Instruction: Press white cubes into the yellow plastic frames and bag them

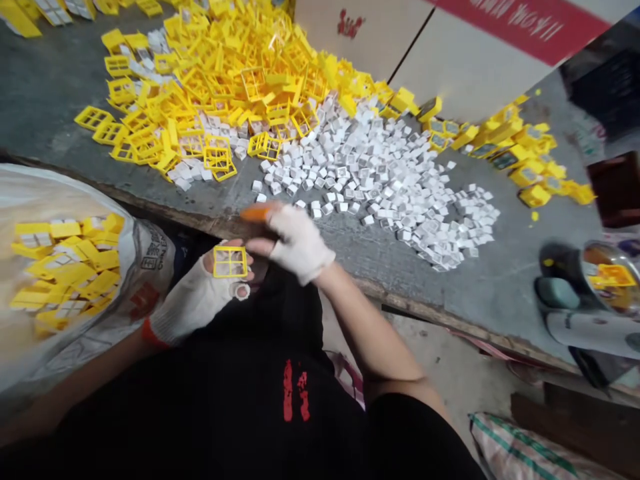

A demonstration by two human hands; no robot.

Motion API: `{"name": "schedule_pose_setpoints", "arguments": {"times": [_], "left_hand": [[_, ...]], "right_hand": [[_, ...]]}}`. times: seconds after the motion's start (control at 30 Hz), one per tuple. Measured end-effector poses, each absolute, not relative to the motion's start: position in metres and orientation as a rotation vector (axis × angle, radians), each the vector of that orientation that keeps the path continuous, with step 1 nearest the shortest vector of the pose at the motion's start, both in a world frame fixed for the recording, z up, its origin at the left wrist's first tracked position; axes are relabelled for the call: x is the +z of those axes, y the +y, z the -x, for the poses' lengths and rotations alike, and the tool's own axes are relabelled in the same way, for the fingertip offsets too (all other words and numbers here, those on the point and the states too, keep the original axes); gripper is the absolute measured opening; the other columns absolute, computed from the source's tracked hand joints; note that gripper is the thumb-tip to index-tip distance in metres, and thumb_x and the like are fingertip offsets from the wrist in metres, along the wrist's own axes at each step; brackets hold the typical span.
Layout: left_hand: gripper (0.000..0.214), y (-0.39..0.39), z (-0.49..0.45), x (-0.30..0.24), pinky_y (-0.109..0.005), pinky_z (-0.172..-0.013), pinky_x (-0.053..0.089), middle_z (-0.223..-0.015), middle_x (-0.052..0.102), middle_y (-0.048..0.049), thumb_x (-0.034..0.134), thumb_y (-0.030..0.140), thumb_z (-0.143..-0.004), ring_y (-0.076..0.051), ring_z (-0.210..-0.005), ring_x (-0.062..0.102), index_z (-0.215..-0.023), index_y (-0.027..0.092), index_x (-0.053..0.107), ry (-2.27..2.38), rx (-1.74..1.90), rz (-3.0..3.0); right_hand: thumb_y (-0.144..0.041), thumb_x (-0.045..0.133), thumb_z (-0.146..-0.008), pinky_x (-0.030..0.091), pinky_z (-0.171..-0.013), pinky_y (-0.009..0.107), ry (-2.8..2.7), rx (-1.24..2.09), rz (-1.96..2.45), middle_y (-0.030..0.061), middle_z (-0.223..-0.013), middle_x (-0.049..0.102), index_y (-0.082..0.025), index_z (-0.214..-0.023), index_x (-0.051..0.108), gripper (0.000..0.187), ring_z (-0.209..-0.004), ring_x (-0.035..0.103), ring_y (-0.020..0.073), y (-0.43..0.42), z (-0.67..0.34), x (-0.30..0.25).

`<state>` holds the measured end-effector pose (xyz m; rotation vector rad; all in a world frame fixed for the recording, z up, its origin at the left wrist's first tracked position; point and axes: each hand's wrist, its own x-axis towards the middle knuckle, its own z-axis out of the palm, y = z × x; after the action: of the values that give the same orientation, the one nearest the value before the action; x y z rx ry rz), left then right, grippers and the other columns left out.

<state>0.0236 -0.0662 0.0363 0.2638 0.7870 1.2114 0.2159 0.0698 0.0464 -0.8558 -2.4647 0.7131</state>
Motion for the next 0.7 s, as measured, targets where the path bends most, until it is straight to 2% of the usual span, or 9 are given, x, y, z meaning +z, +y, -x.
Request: {"name": "schedule_pose_setpoints", "arguments": {"times": [0.07,0.17,0.27,0.37,0.5,0.7], "left_hand": [[0.057,-0.066,-0.017,0.040,-0.028,-0.063,0.059,-0.103,0.079,-0.0072,0.100,0.056,-0.076,-0.020,-0.080,0.075,-0.116,0.021,0.078,0.857,1.294,-0.235],[0.061,-0.066,-0.009,0.044,-0.027,-0.058,0.057,-0.099,0.080,-0.0066,0.102,0.057,-0.073,-0.019,-0.075,0.074,-0.115,0.021,0.077,0.915,1.374,-0.230],[0.059,-0.065,-0.005,0.043,-0.026,-0.057,0.057,-0.101,0.080,-0.0066,0.102,0.052,-0.074,-0.021,-0.079,0.076,-0.118,0.021,0.077,0.898,1.392,-0.233],[0.049,-0.065,-0.003,0.041,-0.027,-0.060,0.060,-0.109,0.081,-0.0062,0.100,0.044,-0.079,-0.023,-0.087,0.078,-0.118,0.024,0.077,0.855,1.377,-0.223],[0.034,-0.069,-0.008,0.038,-0.025,-0.066,0.063,-0.118,0.082,-0.0034,0.096,0.035,-0.085,-0.018,-0.087,0.077,-0.114,0.027,0.079,0.832,1.332,-0.223],[0.036,-0.073,-0.016,0.028,-0.023,-0.061,0.062,-0.111,0.082,-0.0030,0.098,0.039,-0.084,-0.018,-0.082,0.077,-0.114,0.028,0.081,0.829,1.212,-0.188]], "right_hand": [[-0.038,0.067,-0.104,0.051,-0.109,0.057,-2.511,0.541,1.106,0.0141,-0.141,0.076,-0.024,-0.138,0.076,0.038,-0.128,0.069,0.0369,0.100,-0.204,0.046],[-0.027,0.063,-0.101,0.044,-0.111,0.063,-2.662,0.334,1.318,0.0167,-0.134,0.077,-0.021,-0.129,0.079,0.033,-0.126,0.067,0.0413,0.123,-0.186,0.044],[-0.031,0.062,-0.102,0.044,-0.111,0.062,-2.634,0.324,1.243,0.0151,-0.120,0.080,-0.022,-0.118,0.081,0.026,-0.119,0.069,0.0399,0.106,-0.180,0.046],[-0.047,0.063,-0.107,0.050,-0.106,0.055,-2.483,0.522,1.008,0.0109,-0.111,0.081,-0.025,-0.118,0.081,0.030,-0.109,0.072,0.0340,0.061,-0.187,0.052],[-0.055,0.059,-0.111,0.054,-0.108,0.051,-2.341,0.732,0.826,0.0087,-0.120,0.084,-0.029,-0.120,0.082,0.035,-0.113,0.075,0.0301,0.005,-0.191,0.048],[-0.056,0.058,-0.112,0.055,-0.108,0.048,-2.421,0.658,0.794,0.0057,-0.131,0.083,-0.033,-0.124,0.085,0.038,-0.118,0.074,0.0284,-0.001,-0.218,0.030]]}}
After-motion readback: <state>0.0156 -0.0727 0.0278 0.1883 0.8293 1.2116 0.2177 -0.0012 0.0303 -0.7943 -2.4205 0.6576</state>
